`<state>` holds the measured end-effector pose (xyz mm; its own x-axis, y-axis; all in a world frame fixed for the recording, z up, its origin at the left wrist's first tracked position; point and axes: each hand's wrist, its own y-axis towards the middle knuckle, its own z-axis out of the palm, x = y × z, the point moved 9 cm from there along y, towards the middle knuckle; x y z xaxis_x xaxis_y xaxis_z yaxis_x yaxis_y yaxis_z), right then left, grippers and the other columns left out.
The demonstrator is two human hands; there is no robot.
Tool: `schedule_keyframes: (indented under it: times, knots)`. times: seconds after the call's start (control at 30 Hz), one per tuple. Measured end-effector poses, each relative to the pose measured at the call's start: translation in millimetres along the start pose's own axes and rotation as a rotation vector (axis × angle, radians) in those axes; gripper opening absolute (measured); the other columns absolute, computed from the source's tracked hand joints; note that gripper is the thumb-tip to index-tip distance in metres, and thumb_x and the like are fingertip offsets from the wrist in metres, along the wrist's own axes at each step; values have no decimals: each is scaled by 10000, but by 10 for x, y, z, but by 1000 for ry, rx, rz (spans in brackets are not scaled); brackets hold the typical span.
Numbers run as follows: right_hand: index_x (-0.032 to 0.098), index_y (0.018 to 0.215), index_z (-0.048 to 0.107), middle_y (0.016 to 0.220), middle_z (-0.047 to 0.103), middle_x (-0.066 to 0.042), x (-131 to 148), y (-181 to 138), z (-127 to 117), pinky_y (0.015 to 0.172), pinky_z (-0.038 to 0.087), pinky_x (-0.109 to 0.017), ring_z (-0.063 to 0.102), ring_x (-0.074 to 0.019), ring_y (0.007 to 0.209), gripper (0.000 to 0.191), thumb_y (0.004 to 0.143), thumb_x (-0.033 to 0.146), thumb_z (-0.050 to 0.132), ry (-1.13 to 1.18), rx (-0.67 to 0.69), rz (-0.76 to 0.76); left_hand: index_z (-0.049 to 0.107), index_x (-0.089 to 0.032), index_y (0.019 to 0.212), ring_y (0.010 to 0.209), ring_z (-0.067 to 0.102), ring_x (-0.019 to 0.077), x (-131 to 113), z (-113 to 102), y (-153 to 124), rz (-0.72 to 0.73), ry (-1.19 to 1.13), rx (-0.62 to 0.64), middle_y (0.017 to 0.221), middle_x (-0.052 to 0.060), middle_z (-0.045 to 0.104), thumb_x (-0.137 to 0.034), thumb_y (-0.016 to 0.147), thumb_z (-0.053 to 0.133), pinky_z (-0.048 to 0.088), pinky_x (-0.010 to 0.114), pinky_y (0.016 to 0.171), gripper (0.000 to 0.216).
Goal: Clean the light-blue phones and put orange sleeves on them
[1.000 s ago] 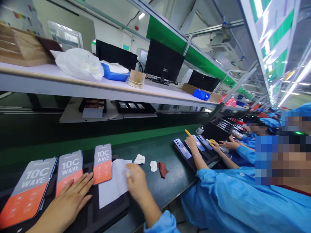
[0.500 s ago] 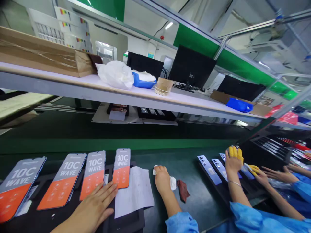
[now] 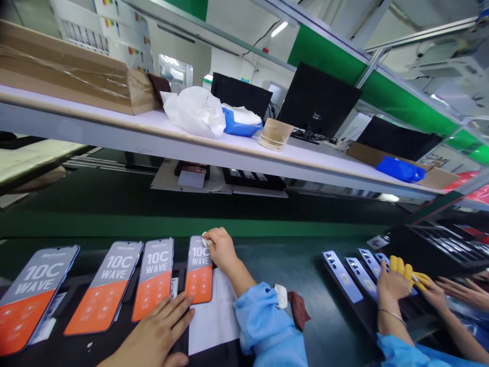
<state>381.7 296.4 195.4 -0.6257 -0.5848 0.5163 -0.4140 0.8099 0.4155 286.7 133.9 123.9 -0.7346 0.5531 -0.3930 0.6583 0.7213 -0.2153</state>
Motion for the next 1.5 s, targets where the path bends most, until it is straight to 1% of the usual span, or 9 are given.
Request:
schedule_keyframes:
  times: [0.23, 0.3, 0.5, 0.73, 0.97, 1.13, 1.23, 1.37, 1.5]
  knots:
    - [215, 1022, 668, 978, 672, -45, 404, -1132, 222, 820, 465, -302, 568, -190, 923, 403, 739, 18, 461, 0, 322, -184, 429, -163, 1436, 1409, 255, 385, 26, 39, 37, 50, -92, -16, 1504, 186, 258, -471, 856, 669, 260, 599, 1138, 699]
    - [210, 1006, 663, 949, 663, -56, 371, -1047, 208, 777, 469, -300, 564, -196, 893, 393, 735, 12, 459, -3, 267, -223, 425, -168, 1437, 1412, 249, 380, 28, 42, 38, 41, -94, -18, 1509, 180, 256, -459, 850, 682, 254, 598, 1141, 703]
    - [197, 884, 627, 931, 642, -79, -17, -66, 60, 851, 456, -376, 560, -220, 921, 275, 777, 8, 458, 2, 19, -178, 400, -183, 1449, 1426, 211, 366, 18, 25, 28, 17, -55, 60, 1523, 160, 220, -424, 874, 663, 242, 592, 1145, 677]
    - [224, 962, 641, 924, 659, -41, 354, -1039, 256, 769, 481, -306, 577, -195, 881, 402, 687, -19, 477, 68, 317, -233, 441, -169, 1427, 1402, 265, 376, 72, 72, 81, 42, -51, 77, 1494, 183, 273, -363, 872, 685, 290, 576, 1132, 637]
    - [186, 849, 648, 911, 632, -71, -5, 67, 185, 858, 466, -358, 572, -211, 926, 291, 733, -24, 484, 47, 80, -117, 424, -185, 1436, 1403, 293, 375, 56, 109, 84, 87, 27, 35, 1506, 173, 276, -437, 871, 675, 326, 578, 1122, 667]
    - [213, 846, 669, 872, 667, -20, 360, -610, 358, 793, 481, -287, 601, -181, 858, 364, 634, -45, 526, 101, 301, -252, 430, -217, 1431, 1397, 323, 355, 66, 119, 93, 97, 28, 6, 1496, 152, 322, -393, 852, 711, 340, 554, 1126, 668]
    - [215, 866, 683, 893, 671, -23, 290, -767, 313, 799, 479, -285, 606, -179, 876, 376, 660, -54, 521, 106, 306, -143, 418, -222, 1437, 1408, 290, 359, 45, 93, 81, 82, 0, 36, 1504, 159, 299, -402, 876, 677, 314, 581, 1128, 643]
    - [180, 818, 692, 877, 648, -56, 0, -88, 256, 821, 473, -307, 596, -190, 877, 311, 726, -55, 511, 48, 140, 9, 378, -247, 1457, 1431, 229, 353, 29, 53, 45, 40, -36, 71, 1533, 144, 246, -457, 913, 604, 252, 597, 1150, 625]
    - [178, 804, 706, 876, 652, -47, 90, 407, 476, 818, 474, -283, 606, -181, 866, 296, 708, -58, 555, 58, 148, -18, 342, -290, 1470, 1458, 154, 315, 34, 98, 38, 22, -77, 100, 1562, 107, 184, -482, 942, 534, 168, 579, 1185, 594]
